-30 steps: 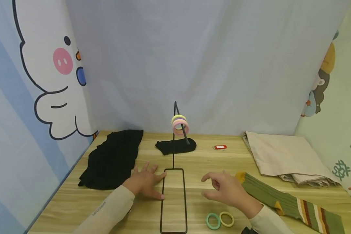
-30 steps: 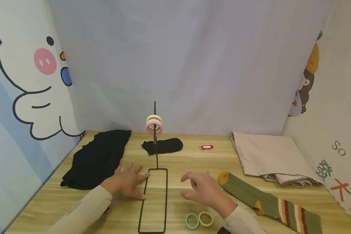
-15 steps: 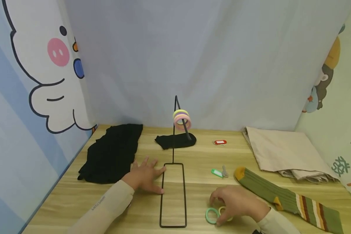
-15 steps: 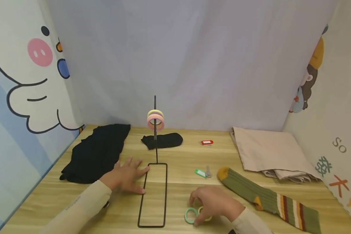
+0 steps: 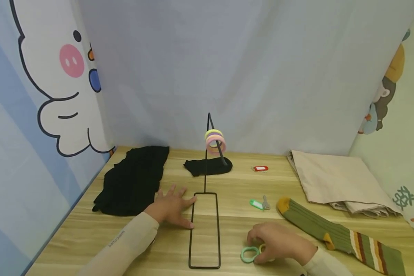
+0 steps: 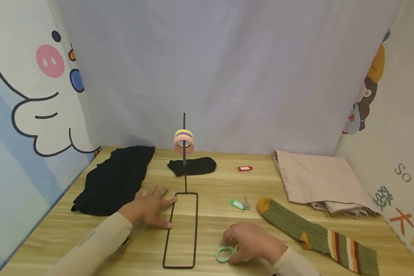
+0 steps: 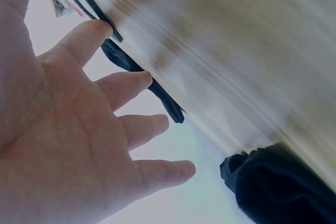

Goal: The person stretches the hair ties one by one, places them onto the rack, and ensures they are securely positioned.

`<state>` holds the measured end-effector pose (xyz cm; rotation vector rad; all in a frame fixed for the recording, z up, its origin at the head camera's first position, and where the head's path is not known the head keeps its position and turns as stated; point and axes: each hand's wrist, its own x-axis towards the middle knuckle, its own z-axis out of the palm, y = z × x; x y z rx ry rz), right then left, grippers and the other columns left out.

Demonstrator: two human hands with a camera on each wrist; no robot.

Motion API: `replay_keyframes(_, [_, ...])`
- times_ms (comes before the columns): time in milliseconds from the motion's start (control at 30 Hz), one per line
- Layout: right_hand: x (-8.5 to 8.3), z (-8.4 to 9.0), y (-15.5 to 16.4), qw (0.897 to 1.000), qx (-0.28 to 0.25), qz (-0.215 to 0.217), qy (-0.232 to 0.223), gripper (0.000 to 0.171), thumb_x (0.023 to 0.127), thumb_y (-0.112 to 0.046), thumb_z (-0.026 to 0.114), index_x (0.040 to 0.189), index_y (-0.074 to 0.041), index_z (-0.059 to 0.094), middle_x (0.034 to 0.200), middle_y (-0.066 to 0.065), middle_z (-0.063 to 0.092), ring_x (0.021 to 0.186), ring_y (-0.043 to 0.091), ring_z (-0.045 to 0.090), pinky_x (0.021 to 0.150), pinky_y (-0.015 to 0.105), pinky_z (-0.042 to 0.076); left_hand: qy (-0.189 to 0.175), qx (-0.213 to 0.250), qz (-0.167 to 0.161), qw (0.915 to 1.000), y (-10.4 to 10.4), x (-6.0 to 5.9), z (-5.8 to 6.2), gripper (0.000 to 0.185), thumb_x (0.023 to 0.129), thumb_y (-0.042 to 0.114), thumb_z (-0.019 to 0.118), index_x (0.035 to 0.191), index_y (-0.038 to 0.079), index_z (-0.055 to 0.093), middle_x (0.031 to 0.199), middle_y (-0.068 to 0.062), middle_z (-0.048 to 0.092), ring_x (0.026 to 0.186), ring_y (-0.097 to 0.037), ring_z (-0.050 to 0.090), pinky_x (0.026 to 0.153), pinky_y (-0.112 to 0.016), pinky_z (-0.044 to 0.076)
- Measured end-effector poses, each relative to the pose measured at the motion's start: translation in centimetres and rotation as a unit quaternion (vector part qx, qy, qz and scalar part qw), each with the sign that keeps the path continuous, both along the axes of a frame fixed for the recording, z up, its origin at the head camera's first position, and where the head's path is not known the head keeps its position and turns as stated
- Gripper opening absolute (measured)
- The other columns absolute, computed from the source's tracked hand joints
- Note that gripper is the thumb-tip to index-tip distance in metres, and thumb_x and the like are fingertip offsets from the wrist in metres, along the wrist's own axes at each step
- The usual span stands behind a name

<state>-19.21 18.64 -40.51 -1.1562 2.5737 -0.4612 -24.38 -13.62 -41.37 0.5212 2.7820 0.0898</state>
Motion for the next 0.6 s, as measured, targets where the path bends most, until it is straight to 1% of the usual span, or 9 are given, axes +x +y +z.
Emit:
replay_keyframes(167, [0.3, -0.1, -0.1, 0.999, -0.029, 0.01, 0.011, 0.022, 0.071, -0.029, 0.077, 0.087, -0.025, 0.064, 0.076, -0.019, 0.053, 0.065, -0.005, 0.042, 0.058, 0.015, 0.039, 0.004, 0.008, 0.001, 1.0, 0.1, 0.2, 0.1, 0.088, 0.068, 0.071, 0.062, 0.143, 0.035, 0.035, 0.154, -0.011, 0.021, 0.141, -0.043, 0.008, 0.101, -0.072, 0.011])
replay_keyframes(300, [0.8, 0.3, -0.6, 0.997, -0.062, 0.03, 0.032, 0.02, 0.076, -0.03, 0.074, 0.092, -0.024, 0.062, 0.064, -0.012, 0.045, 0.057, -0.006, 0.032, 0.051, 0.012, 0.033, 0.006, 0.009, 0.002, 0.9999, 0.0, 0.2, 0.2, 0.087, 0.068, 0.071, 0.063, 0.142, 0.035, 0.035, 0.154, -0.01, 0.022, 0.141, -0.043, 0.008, 0.101, -0.072, 0.011])
replay_keyframes(367, [1.1, 0.8, -0.9, 0.995, -0.08, 0.039, 0.053, 0.021, 0.078, -0.03, 0.072, 0.095, -0.025, 0.061, 0.06, -0.009, 0.042, 0.054, -0.007, 0.027, 0.048, 0.01, 0.029, 0.005, 0.011, 0.003, 0.9999, 0.0, 0.2, 0.2, 0.087, 0.068, 0.07, 0.063, 0.143, 0.035, 0.035, 0.154, -0.01, 0.021, 0.141, -0.043, 0.008, 0.101, -0.072, 0.011])
replay_keyframes(433, [1.5, 1.2, -1.2, 0.99, -0.103, 0.052, 0.083, 0.024, 0.078, -0.029, 0.073, 0.097, -0.026, 0.06, 0.057, -0.009, 0.04, 0.053, -0.009, 0.025, 0.047, 0.008, 0.026, 0.0, 0.014, 0.005, 0.9999, -0.1, 0.1, 0.2, 0.088, 0.068, 0.07, 0.062, 0.143, 0.036, 0.034, 0.154, -0.01, 0.02, 0.141, -0.043, 0.007, 0.102, -0.072, 0.01])
replay_keyframes(500, [1.9, 1.6, -1.6, 0.982, -0.133, 0.068, 0.118, 0.026, 0.077, -0.028, 0.073, 0.099, -0.026, 0.059, 0.055, -0.01, 0.038, 0.053, -0.01, 0.021, 0.046, 0.005, 0.023, -0.006, 0.016, 0.005, 0.9998, -0.2, 0.1, 0.1, 0.088, 0.068, 0.07, 0.062, 0.143, 0.036, 0.033, 0.154, -0.009, 0.019, 0.141, -0.043, 0.006, 0.102, -0.072, 0.009])
replay_keyframes(600, [2.3, 2.1, -2.1, 0.964, -0.182, 0.097, 0.169, 0.027, 0.079, -0.025, 0.073, 0.102, -0.024, 0.058, 0.053, -0.011, 0.033, 0.052, -0.012, 0.016, 0.045, 0.003, 0.019, -0.013, 0.017, 0.006, 0.9997, -0.2, 0.0, 0.0, 0.088, 0.068, 0.071, 0.062, 0.143, 0.037, 0.032, 0.155, -0.009, 0.019, 0.141, -0.043, 0.005, 0.102, -0.071, 0.01])
